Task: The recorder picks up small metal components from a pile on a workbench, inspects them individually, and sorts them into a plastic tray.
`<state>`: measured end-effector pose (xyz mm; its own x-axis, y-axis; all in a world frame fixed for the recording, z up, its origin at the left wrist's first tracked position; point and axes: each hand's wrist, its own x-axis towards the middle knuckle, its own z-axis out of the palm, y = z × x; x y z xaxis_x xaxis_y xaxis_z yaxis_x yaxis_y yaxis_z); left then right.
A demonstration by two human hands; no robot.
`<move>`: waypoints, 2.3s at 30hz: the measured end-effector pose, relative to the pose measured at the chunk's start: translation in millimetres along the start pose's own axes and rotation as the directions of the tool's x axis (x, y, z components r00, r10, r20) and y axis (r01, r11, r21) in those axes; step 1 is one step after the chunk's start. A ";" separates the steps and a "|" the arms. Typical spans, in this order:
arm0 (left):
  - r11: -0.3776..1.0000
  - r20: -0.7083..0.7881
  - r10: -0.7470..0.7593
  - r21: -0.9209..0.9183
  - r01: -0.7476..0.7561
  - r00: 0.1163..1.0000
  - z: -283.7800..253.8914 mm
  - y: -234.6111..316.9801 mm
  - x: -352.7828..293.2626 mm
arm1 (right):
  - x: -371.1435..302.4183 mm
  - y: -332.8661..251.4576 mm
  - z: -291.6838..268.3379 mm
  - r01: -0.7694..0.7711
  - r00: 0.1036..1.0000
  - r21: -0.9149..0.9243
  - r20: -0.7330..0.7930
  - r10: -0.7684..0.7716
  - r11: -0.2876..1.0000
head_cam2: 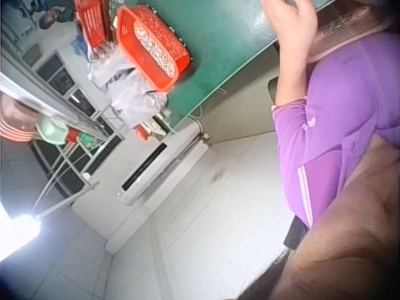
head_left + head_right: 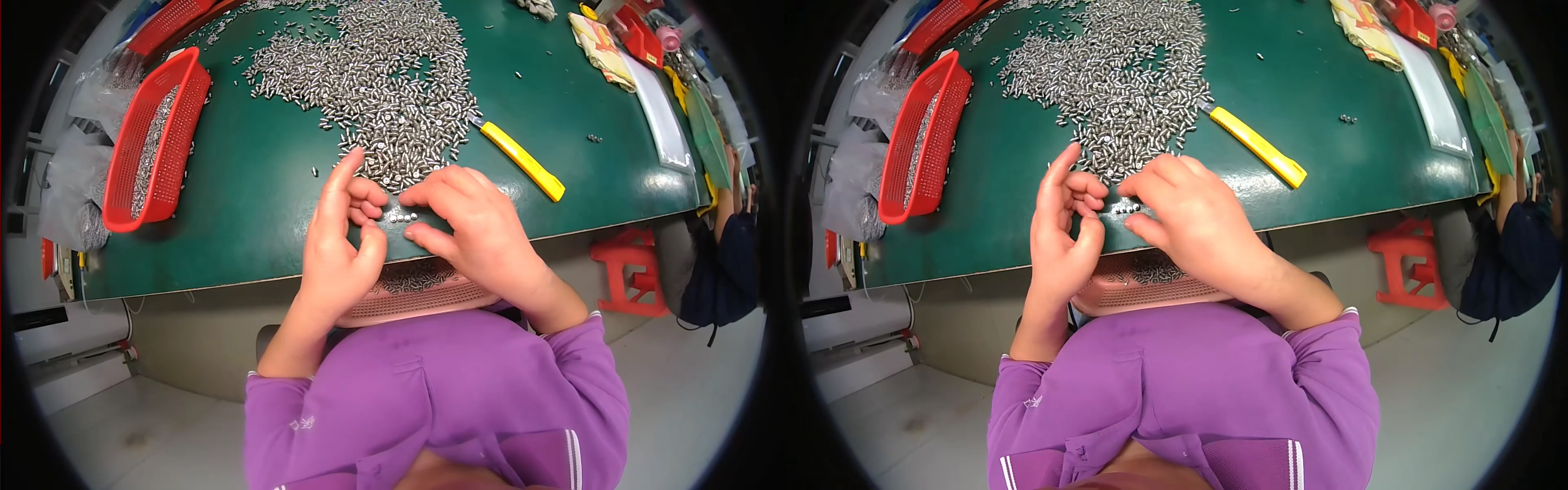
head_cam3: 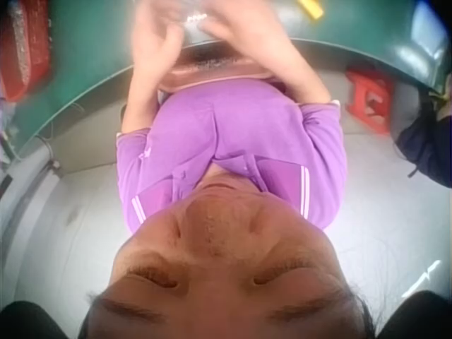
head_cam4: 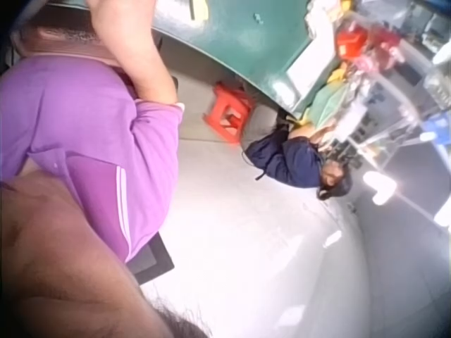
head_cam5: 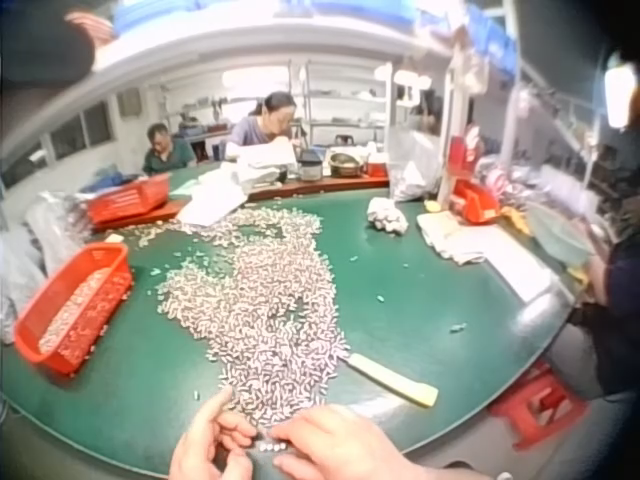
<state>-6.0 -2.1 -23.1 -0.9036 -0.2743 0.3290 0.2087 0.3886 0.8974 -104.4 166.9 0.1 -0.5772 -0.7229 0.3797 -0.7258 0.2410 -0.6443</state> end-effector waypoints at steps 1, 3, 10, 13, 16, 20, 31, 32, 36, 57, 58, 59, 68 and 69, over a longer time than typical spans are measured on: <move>1.000 0.000 0.001 0.000 -0.001 1.000 0.6 -0.7 -0.4 | 1.2 -0.9 2.4 0.042 0.999 0.000 -0.001 -0.042 0.999; 0.998 -0.085 -0.030 -0.061 0.025 0.996 1.9 -1.4 -0.6 | 2.6 -0.2 7.2 0.084 0.996 -0.002 -0.004 -0.084 0.996; 1.000 -0.064 -0.016 -0.018 0.014 0.998 0.2 -3.2 -0.1 | -8.4 1.2 -1.3 0.160 0.968 0.015 0.191 -0.160 0.987; 0.997 -0.034 0.008 0.078 -0.005 0.999 3.2 -0.9 -1.8 | -17.8 -1.6 -11.5 0.178 0.950 0.074 0.248 -0.191 0.981; 0.970 -0.022 0.028 0.243 -0.022 0.999 7.6 4.5 0.4 | -13.9 -1.1 -14.7 0.122 0.992 0.043 0.035 -0.124 0.992; 0.937 0.000 0.088 0.338 -0.082 0.996 14.0 9.2 5.4 | -3.1 15.5 -10.1 0.039 0.997 -0.105 -0.066 -0.046 0.994; 0.957 0.056 0.072 0.276 -0.085 0.996 12.6 7.3 10.6 | 3.7 13.1 -3.2 0.096 0.995 -0.021 -0.003 -0.096 0.995; 0.958 0.056 0.069 0.276 -0.082 0.996 12.7 7.4 10.6 | 3.5 12.0 -4.0 0.094 0.996 -0.019 -0.001 -0.094 0.995; 0.952 0.056 0.075 0.292 -0.088 0.996 12.3 6.9 10.8 | 1.4 8.9 -5.5 0.065 0.997 -0.049 -0.026 -0.066 0.997; 0.956 0.076 0.107 0.266 -0.123 0.991 8.4 4.8 7.4 | -4.9 -1.3 8.0 0.049 0.996 -0.071 -0.068 -0.054 0.996; 0.959 0.073 0.102 0.258 -0.117 0.992 8.2 4.6 7.1 | -4.5 -0.9 8.4 0.065 0.996 -0.069 -0.062 -0.069 0.995; 0.959 0.074 0.101 0.258 -0.117 0.992 8.1 4.7 6.9 | -4.4 -1.1 8.2 0.064 0.996 -0.069 -0.063 -0.068 0.996; 0.966 0.014 0.019 0.259 -0.022 1.000 10.0 6.1 5.1 | 2.4 1.1 0.4 0.091 0.995 -0.054 0.037 -0.089 0.994; 0.967 0.023 0.031 0.251 -0.036 0.999 9.4 6.2 5.7 | 2.4 3.0 0.4 0.106 0.994 -0.050 0.029 -0.105 0.993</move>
<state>-13.4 7.0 -18.4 -0.9050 -0.2416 0.3501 0.1408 0.6065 0.7825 -107.9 165.6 -1.2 -0.4870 -0.7625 0.4260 -0.8008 0.1952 -0.5662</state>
